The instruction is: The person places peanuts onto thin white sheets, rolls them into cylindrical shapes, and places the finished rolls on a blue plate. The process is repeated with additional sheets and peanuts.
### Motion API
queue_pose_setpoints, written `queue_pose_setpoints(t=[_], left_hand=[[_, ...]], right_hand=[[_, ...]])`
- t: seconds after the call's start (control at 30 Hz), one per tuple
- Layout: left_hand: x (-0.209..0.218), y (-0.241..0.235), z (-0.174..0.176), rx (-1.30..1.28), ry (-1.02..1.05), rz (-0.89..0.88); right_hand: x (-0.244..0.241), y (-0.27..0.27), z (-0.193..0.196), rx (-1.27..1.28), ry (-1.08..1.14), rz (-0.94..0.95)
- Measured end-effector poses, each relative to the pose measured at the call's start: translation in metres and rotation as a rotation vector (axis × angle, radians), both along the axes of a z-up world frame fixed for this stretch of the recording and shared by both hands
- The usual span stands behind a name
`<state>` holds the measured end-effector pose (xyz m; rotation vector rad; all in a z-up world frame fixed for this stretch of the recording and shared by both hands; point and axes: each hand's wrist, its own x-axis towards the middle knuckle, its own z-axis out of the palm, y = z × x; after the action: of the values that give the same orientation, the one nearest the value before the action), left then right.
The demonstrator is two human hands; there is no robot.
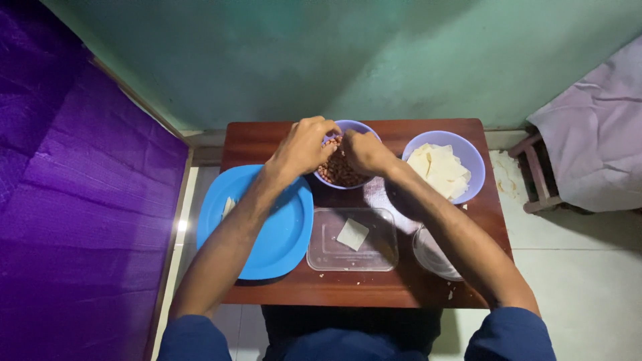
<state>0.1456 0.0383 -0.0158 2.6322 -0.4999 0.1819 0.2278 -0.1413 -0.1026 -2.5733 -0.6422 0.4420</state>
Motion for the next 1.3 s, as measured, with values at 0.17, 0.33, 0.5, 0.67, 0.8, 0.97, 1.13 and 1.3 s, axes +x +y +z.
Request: queue_pose_setpoints(t=[0.17, 0.33, 0.5, 0.67, 0.8, 0.97, 1.13, 1.3], left_hand=[[-0.031, 0.011, -0.002, -0.065, -0.090, -0.012], [-0.073, 0.001, -0.020, -0.050, -0.182, -0.031], [-0.155, -0.033, -0.043, -0.025, -0.310, -0.131], [-0.205, -0.057, -0.085, 0.064, -0.333, -0.136], [-0.214, -0.061, -0.111, 0.033, -0.342, -0.079], [-0.222, -0.063, -0.113, -0.012, -0.355, -0.049], [-0.224, -0.061, -0.108, -0.094, -0.399, -0.052], [-0.227, -0.061, -0.112, -0.040, -0.335, -0.054]], right_hand=[[-0.053, -0.026, 0.073, 0.299, -0.182, -0.028], [-0.080, -0.051, 0.087, 0.441, -0.425, 0.064], [-0.133, -0.073, 0.103, 0.387, -0.255, 0.006], [-0.205, -0.095, 0.069, 0.309, -0.376, 0.159], [-0.239, -0.093, 0.012, 0.177, -0.388, 0.108], [-0.242, -0.077, -0.024, 0.205, -0.371, 0.057], [-0.250, -0.066, -0.029, 0.180, -0.387, 0.029], [-0.255, -0.067, -0.031, 0.186, -0.499, 0.062]])
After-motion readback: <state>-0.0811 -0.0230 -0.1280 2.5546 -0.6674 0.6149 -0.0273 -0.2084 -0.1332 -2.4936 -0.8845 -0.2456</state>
